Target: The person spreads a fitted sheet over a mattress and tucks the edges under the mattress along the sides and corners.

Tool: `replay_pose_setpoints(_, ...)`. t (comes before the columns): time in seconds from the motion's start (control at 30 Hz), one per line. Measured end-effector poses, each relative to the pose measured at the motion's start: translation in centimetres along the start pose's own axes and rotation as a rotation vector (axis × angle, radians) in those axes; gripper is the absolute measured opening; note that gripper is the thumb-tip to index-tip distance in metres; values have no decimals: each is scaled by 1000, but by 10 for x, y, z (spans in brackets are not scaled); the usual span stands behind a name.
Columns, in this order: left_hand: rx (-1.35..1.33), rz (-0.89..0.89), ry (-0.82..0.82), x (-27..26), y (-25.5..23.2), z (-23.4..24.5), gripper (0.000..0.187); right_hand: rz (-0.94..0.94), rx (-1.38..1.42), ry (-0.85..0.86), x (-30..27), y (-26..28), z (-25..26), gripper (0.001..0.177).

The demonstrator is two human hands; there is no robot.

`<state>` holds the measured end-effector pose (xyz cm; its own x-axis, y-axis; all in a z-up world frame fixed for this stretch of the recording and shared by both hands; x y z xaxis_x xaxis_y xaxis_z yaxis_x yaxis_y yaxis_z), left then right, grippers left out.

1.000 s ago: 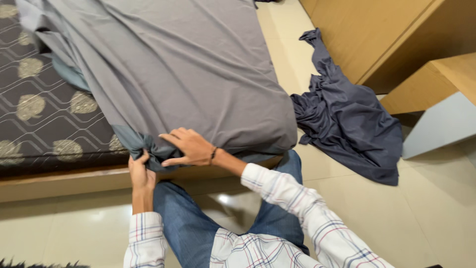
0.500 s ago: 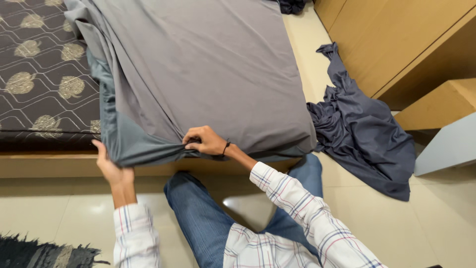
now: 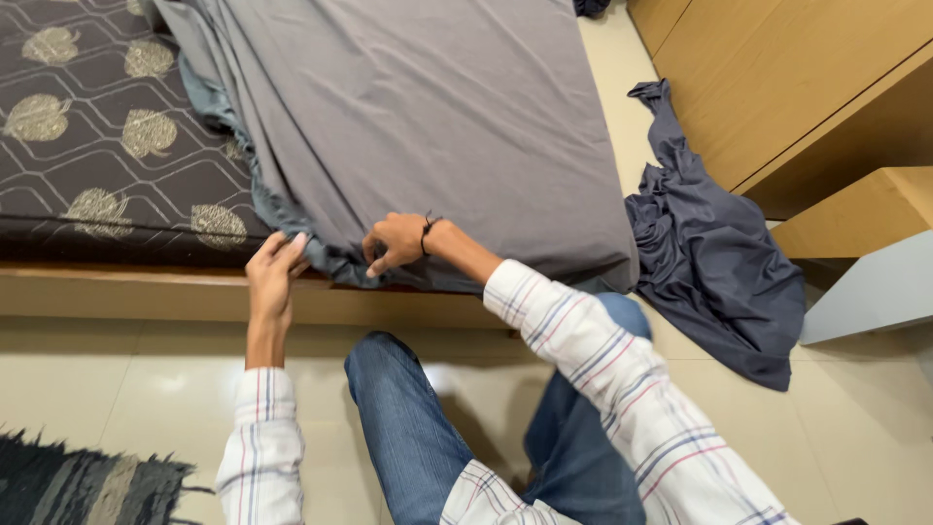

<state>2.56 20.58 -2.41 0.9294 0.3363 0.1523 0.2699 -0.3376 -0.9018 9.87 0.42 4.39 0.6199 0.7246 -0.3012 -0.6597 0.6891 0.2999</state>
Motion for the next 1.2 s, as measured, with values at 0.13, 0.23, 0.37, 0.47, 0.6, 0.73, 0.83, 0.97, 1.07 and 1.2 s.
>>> replay_pose_setpoints(0.13,-109,28,64,4,6,-5,11,-55,-198,-31,-9,26,26,45)
replay_pose_setpoints(0.23,-92,15,97,-2,-2,-8,7,-29,-16,-328,-14,40,55,39)
replay_pose_setpoints(0.37,-56,41,73,-12,-10,-10,5,261,230,-588,15,62,54,27)
replay_pose_setpoints(0.47,-15,85,56,-11,14,13,9,344,188,-768,53,75,29,21)
replay_pose_setpoints(0.6,173,-93,174,-11,40,44,22,5,-1,-818,123,73,-6,29)
replay_pose_setpoints(0.73,338,7,195,-27,24,50,24,68,209,-684,143,68,-22,17)
replay_pose_setpoints(0.83,287,-131,34,-30,-13,58,32,218,399,-789,110,78,-13,20)
replay_pose_setpoints(0.97,210,-259,-102,-8,-24,79,31,260,538,-703,84,99,2,17)
replay_pose_setpoints(1.07,244,-311,-127,36,-13,104,31,586,345,-617,62,135,-23,23)
replay_pose_setpoints(1.2,346,-82,-150,81,-1,128,27,646,291,-345,62,162,-71,39)
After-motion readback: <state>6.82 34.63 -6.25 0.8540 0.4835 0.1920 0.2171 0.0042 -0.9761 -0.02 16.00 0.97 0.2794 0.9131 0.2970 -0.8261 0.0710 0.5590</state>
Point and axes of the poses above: each hand's wrist, its own x-axis towards the middle knuckle, its own z-axis out of the back of the hand, y = z × x, the point moved 5 cm from there along x, towards the middle knuckle, and after that the axes turned 10 degrees about -z, right-handed, at the moved point
